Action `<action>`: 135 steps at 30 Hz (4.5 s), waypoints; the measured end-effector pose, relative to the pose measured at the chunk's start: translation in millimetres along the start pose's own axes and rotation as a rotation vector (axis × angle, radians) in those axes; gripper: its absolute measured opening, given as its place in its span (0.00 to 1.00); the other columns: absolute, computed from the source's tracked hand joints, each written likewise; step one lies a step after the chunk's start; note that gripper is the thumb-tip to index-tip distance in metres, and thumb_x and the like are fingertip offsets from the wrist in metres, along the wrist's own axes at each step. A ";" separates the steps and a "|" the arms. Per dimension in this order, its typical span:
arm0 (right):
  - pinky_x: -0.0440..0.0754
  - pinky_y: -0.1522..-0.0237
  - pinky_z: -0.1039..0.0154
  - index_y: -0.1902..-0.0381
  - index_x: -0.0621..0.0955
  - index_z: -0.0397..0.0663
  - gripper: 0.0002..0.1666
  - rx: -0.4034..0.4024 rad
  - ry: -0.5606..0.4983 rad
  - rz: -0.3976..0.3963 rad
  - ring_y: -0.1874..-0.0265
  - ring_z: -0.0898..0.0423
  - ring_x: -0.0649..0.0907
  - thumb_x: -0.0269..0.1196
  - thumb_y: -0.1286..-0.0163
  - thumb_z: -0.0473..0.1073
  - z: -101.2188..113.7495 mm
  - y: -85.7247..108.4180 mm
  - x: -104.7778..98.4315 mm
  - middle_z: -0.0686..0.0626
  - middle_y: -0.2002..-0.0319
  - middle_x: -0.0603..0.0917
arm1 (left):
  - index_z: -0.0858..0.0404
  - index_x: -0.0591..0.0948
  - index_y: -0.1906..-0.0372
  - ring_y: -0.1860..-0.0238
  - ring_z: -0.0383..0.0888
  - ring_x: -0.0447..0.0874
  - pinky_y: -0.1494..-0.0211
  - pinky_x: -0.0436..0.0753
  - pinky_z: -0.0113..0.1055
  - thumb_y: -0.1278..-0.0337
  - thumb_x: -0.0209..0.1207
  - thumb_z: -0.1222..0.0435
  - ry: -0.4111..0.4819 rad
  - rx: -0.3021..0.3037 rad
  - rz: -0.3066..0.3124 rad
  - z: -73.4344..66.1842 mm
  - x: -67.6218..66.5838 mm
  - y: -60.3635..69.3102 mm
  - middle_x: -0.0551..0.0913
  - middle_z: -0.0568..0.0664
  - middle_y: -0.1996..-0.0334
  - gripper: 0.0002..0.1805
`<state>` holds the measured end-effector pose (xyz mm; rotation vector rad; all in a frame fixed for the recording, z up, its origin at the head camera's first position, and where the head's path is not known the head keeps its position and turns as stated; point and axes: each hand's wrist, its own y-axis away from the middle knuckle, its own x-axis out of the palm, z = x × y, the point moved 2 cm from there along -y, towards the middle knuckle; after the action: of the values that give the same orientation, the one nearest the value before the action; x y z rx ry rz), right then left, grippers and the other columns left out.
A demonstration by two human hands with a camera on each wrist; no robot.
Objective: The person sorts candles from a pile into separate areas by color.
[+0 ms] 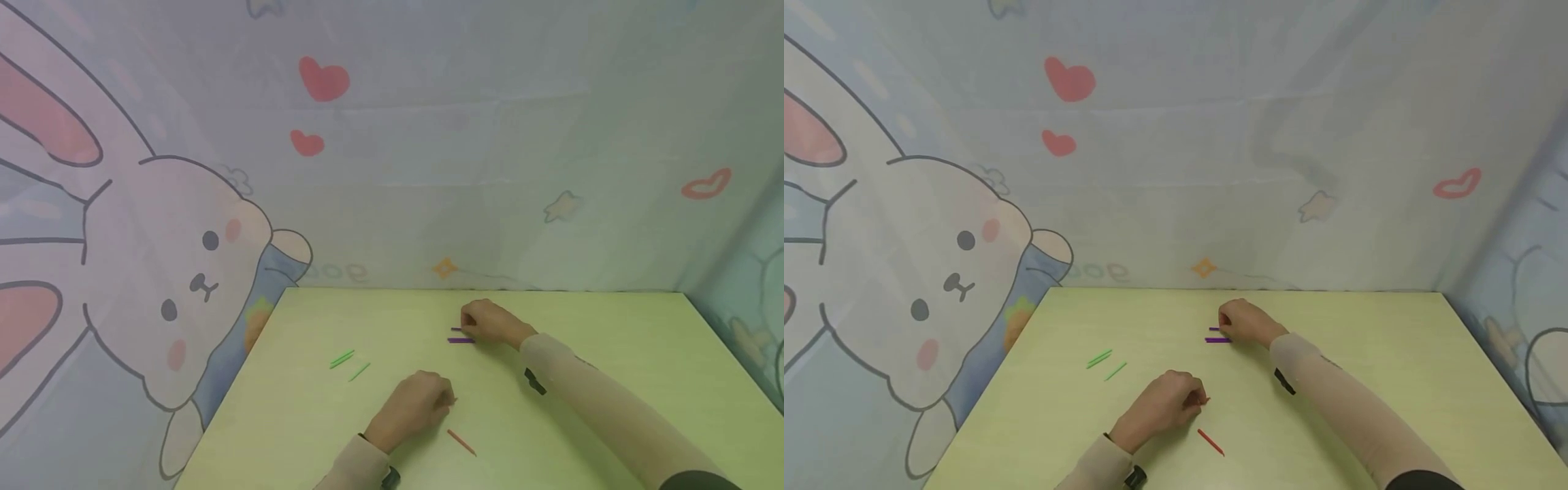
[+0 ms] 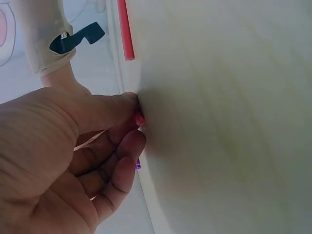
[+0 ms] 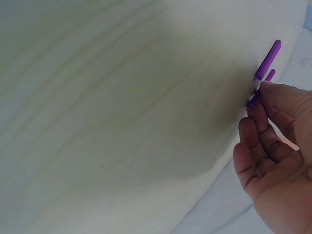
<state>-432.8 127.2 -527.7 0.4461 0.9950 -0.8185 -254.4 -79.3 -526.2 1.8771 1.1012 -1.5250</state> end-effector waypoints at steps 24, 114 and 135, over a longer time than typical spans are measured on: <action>0.80 0.62 0.61 0.67 0.85 0.55 0.16 0.049 0.032 0.003 0.67 0.59 0.78 0.72 0.20 0.54 23.1 19.0 11.8 0.56 0.67 0.83 | 0.55 0.93 0.58 0.58 0.32 0.90 0.53 0.86 0.23 0.36 0.78 0.68 0.009 0.036 0.027 0.2 -2.4 20.1 0.93 0.39 0.60 0.07; 0.77 0.56 0.77 0.60 0.88 0.60 0.13 -0.338 0.051 0.056 0.63 0.74 0.74 0.83 0.37 0.50 147.2 211.4 70.9 0.69 0.64 0.79 | 0.58 0.91 0.64 0.68 0.33 0.83 0.61 0.85 0.28 0.35 0.76 0.68 0.061 0.013 0.044 0.6 -1.1 18.1 0.90 0.41 0.69 0.04; 0.66 0.62 0.83 0.73 0.81 0.65 0.16 -0.388 0.116 -0.009 0.69 0.76 0.68 0.78 0.41 0.39 150.0 219.9 83.9 0.72 0.71 0.70 | 0.57 0.91 0.66 0.68 0.33 0.83 0.62 0.85 0.28 0.37 0.76 0.69 0.054 0.038 0.073 -2.7 -6.0 14.3 0.90 0.41 0.68 0.05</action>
<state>-153.8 131.9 -533.0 0.1558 1.2331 -0.5931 -241.5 -87.0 -521.4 1.9726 1.0218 -1.4730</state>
